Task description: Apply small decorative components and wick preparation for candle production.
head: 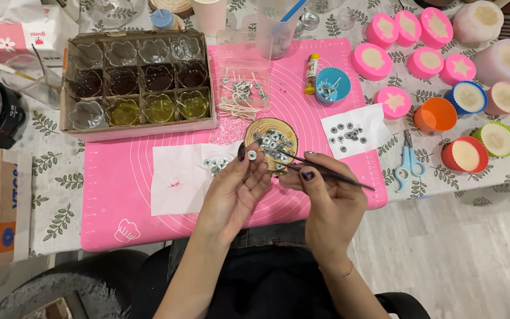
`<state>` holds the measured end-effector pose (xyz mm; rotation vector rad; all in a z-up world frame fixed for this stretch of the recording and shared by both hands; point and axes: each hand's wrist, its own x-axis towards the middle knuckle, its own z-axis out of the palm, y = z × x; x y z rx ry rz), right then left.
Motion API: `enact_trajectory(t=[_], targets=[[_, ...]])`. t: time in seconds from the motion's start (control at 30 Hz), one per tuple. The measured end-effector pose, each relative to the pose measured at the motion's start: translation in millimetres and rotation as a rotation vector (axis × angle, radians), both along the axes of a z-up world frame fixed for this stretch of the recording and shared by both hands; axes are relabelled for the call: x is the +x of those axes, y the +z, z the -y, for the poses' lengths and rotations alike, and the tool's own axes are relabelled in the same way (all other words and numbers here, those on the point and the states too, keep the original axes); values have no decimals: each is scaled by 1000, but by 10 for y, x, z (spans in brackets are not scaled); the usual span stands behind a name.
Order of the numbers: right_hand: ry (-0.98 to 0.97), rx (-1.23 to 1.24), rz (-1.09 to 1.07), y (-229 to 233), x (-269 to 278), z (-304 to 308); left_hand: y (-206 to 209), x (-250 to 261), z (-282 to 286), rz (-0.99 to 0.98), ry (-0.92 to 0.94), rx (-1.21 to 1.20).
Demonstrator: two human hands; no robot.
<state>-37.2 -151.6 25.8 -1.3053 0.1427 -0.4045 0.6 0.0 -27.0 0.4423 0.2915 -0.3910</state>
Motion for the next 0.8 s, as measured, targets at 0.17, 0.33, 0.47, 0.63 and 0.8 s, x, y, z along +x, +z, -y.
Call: enact_trajectory(t=[0.17,0.33,0.47,0.63,0.8], targets=[[49,-124,41,-90,6,51,-132,9,9,-37,-51,0],[101,-196,64,-86,17,40,-182,-6,-8,-26,-61,-1],[152,-180,22,-81,12,39,-138,-11,1,-43,-70,45],[126,-249,12,-108,-26,17,-135,-32,30,-38,-43,46],[99,-203,54,-182,-23,16,-90,-45,62,-53,-26,9]])
